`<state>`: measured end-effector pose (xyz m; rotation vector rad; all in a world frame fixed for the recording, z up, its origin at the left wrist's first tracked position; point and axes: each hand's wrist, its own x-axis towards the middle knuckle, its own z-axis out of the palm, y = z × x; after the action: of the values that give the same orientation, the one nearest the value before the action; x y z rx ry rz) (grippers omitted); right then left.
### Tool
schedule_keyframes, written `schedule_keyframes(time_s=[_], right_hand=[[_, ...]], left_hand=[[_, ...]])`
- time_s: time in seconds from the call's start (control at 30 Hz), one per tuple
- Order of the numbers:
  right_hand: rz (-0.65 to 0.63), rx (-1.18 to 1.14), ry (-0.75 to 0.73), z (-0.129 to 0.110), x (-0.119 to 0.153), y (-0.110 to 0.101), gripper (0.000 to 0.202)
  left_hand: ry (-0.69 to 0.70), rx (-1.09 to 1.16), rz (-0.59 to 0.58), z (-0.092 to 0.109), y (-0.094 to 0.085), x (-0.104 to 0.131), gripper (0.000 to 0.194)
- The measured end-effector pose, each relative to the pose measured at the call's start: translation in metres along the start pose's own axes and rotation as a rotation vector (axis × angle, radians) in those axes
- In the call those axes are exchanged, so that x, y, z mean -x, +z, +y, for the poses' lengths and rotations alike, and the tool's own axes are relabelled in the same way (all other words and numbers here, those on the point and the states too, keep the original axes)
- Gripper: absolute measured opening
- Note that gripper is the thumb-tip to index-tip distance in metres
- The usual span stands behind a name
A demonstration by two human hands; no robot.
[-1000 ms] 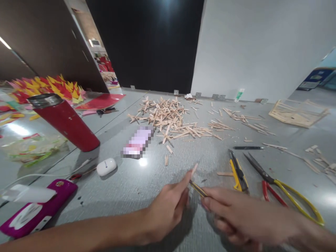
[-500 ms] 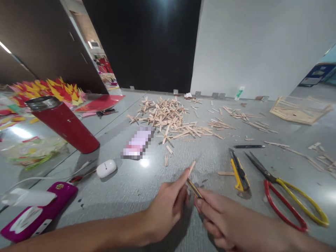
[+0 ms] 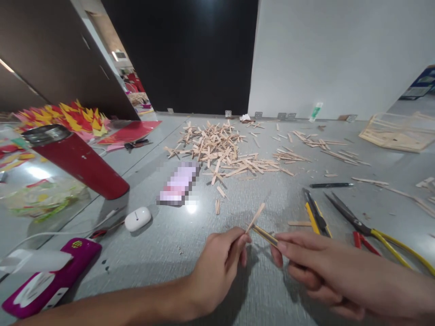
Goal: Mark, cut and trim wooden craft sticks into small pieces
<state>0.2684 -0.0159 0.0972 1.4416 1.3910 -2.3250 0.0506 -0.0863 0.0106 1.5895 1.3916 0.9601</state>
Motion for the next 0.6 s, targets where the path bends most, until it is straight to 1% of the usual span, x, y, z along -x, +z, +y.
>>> schedule_keyframes(time_s=[0.1, 0.2, 0.37, 0.43, 0.5, 0.53, 0.6], right_hand=[[0.010, 0.035, 0.007, -0.006, 0.003, -0.006, 0.023], [0.015, 0.045, 0.012, -0.010, 0.006, -0.010, 0.023], [0.003, 0.017, -0.025, -0.006, 0.006, -0.008, 0.024], [-0.026, -0.005, -0.015, 0.000, 0.003, -0.004, 0.022], [-0.076, -0.016, -0.006, 0.008, -0.003, 0.006, 0.022], [-0.107, -0.011, -0.026, 0.013, -0.008, 0.013, 0.024], [-0.148, 0.025, -0.119, 0.023, -0.018, 0.029, 0.028]], left_hand=[[0.006, 0.014, -0.040, 0.002, -0.001, -0.001, 0.043], [-0.026, 0.013, -0.071, 0.003, 0.000, -0.001, 0.041], [-0.051, -0.020, -0.089, 0.002, 0.003, -0.002, 0.046], [-0.038, -0.030, -0.079, -0.001, 0.004, -0.001, 0.045], [-0.017, -0.041, -0.059, -0.004, 0.005, 0.000, 0.041], [-0.004, -0.046, -0.046, -0.006, 0.006, 0.001, 0.040], [0.016, -0.053, -0.019, -0.009, 0.007, 0.003, 0.038]])
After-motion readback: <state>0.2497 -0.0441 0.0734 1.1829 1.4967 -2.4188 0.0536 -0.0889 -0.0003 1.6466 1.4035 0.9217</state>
